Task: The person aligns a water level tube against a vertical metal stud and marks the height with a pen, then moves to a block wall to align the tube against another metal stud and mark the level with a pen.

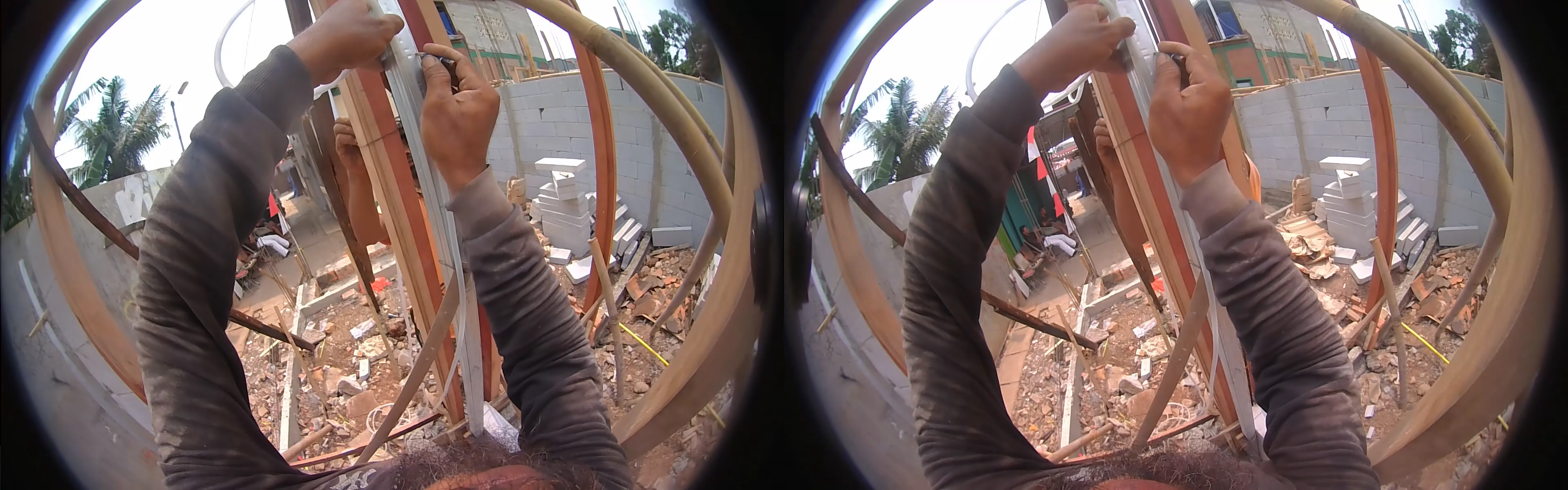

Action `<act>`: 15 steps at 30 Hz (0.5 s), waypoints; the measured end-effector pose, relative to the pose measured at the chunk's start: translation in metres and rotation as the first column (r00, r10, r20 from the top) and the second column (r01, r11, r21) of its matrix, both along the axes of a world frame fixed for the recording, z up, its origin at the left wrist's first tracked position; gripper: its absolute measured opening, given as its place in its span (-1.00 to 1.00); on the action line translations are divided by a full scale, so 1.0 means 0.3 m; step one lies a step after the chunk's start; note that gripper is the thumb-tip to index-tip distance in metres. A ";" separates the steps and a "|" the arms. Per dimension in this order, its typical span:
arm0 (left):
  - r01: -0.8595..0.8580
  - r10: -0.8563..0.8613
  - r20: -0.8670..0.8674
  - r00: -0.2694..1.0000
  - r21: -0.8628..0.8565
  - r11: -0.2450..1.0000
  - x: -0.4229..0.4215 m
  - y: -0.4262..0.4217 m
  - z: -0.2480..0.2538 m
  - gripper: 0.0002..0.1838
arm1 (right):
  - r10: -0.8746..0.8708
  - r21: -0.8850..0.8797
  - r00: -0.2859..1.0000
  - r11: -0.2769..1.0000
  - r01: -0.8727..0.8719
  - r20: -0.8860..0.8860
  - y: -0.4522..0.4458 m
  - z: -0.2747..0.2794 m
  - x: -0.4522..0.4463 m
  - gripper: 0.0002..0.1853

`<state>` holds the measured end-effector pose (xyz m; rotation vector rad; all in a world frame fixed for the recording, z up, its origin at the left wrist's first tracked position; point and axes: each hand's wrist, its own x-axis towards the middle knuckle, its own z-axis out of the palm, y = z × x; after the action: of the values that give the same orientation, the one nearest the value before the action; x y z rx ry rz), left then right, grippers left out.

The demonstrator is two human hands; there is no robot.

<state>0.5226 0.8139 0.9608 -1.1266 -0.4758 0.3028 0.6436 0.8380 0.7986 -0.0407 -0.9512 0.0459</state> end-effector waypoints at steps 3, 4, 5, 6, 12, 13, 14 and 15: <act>0.011 -0.012 0.017 1.000 0.021 1.000 -0.006 0.006 0.003 -0.85 | 0.024 0.018 1.000 1.000 -0.024 -0.016 -0.003 -0.002 0.001 -0.79; 0.038 -0.038 -0.018 0.999 0.008 0.999 -0.011 0.002 0.005 -0.85 | 0.046 0.035 0.999 0.998 -0.046 -0.020 -0.004 -0.002 0.001 -0.79; 0.064 -0.064 -0.052 0.997 -0.005 0.998 -0.016 -0.003 0.007 -0.84 | 0.045 0.037 0.999 0.998 -0.045 -0.016 -0.005 -0.001 0.001 -0.79; 0.064 -0.064 -0.050 0.997 -0.005 0.998 -0.033 0.032 0.020 -0.84 | 0.051 0.048 0.999 0.998 -0.051 0.000 -0.006 -0.003 0.002 -0.79; 0.054 -0.051 0.051 0.997 -0.055 0.997 -0.021 0.029 0.016 -0.87 | -0.041 0.032 0.999 0.999 0.041 0.013 0.001 0.000 0.005 -0.80; 0.065 -0.064 0.021 0.998 -0.022 0.998 -0.032 0.050 0.023 -0.87 | -0.051 0.022 0.999 0.998 0.051 -0.004 0.004 -0.001 0.004 -0.80; 0.076 -0.076 -0.008 0.997 0.010 0.997 -0.036 0.054 0.021 -0.86 | -0.050 0.020 0.999 0.999 0.050 -0.003 0.008 -0.002 0.002 -0.80; 0.076 -0.076 -0.007 0.997 0.009 0.997 -0.038 0.056 0.021 -0.86 | -0.044 0.027 0.999 0.999 0.044 -0.015 0.010 -0.001 0.001 -0.80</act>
<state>0.5113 0.8308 0.9671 -1.1311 -0.4274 0.2375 0.6439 0.8410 0.7982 -0.0358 -0.9363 -0.0071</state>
